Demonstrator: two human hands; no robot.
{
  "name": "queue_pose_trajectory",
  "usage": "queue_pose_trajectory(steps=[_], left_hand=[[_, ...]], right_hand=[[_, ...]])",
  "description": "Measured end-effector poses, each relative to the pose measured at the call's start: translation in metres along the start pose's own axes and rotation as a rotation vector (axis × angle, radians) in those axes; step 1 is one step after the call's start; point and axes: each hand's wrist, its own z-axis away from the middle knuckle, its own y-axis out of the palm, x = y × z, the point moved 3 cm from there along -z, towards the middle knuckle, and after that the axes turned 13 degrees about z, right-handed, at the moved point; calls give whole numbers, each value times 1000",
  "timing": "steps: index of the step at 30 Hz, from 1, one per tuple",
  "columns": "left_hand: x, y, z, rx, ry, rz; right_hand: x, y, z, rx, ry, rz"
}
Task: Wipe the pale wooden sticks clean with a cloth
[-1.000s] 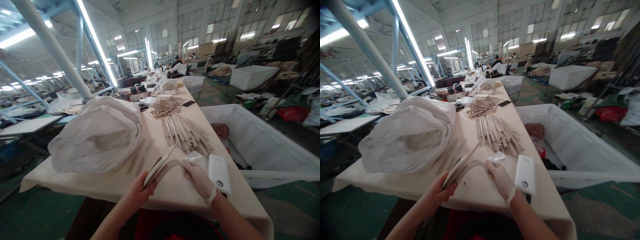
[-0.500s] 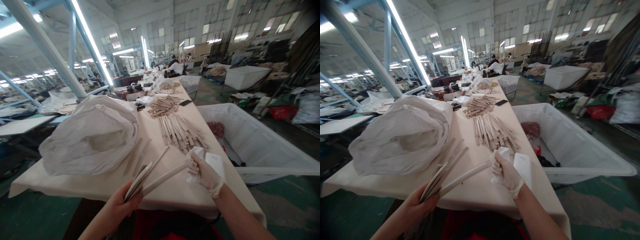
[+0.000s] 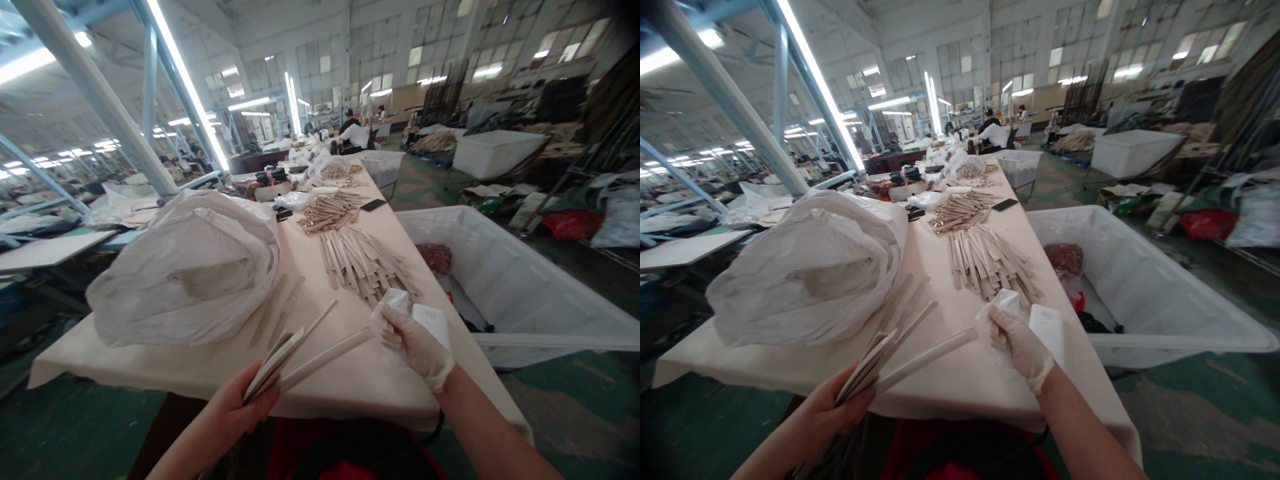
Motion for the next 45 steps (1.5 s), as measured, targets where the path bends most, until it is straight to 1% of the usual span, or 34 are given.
queue_pose_trajectory(steps=[2,5,7,9,11,13,14,16,17,18,19,22,23,24,26,28,30,32,33,34,36,37,38,40,43,44,45], left_hand=[[0,0,2,6,6,7],[-1,0,3,13,1,-14],[-2,0,3,-2,3,-36],[-5,4,0,-25,19,-68],[-9,14,-7,-53,60,-113],[-13,28,-19,-110,137,-133],[-13,36,-27,-138,171,-122],[-9,48,-40,-168,195,-53],[-6,52,-45,-168,192,-19],[-2,55,-49,-162,185,4],[2,56,-51,-156,177,9],[10,59,-56,-172,180,-48],[11,60,-58,-191,179,-67],[12,62,-60,-215,176,-81],[13,64,-64,-251,168,-103],[16,66,-67,-248,152,-127],[19,68,-69,-228,141,-156],[23,71,-72,-237,144,-172],[25,72,-74,-252,148,-175],[27,73,-78,-269,151,-179],[29,67,-88,-308,148,-201],[29,60,-94,-337,132,-225],[28,50,-101,-373,111,-255],[23,24,-113,-467,62,-317],[10,-15,-124,-595,39,-379],[6,-23,-125,-626,44,-390],[3,-28,-124,-647,48,-397]], right_hand=[[0,2,1,35,4,16],[0,0,1,32,2,49],[-1,-1,1,35,-13,74],[-3,1,2,21,-28,135],[-9,13,5,-20,-44,247],[-19,32,9,-12,-36,371],[-24,42,12,22,-22,415],[-36,57,16,144,52,457],[-39,59,17,173,73,431],[-40,58,17,173,83,382],[-39,54,15,131,73,306],[-35,38,9,-119,-5,51],[-36,36,7,-165,-13,7],[-38,38,6,-170,-11,-11],[-43,43,5,-109,-5,33],[-48,44,3,-73,4,80],[-51,40,-1,-133,14,47],[-54,39,-4,-190,31,-42],[-56,42,-6,-184,41,-73],[-59,46,-7,-148,49,-79],[-62,53,-9,-61,79,-70],[-62,54,-11,-48,100,-79],[-61,53,-13,-52,121,-104],[-57,46,-18,-54,164,-214],[-49,37,-26,57,179,-381],[-48,35,-27,94,175,-396],[-49,34,-27,104,178,-394]])
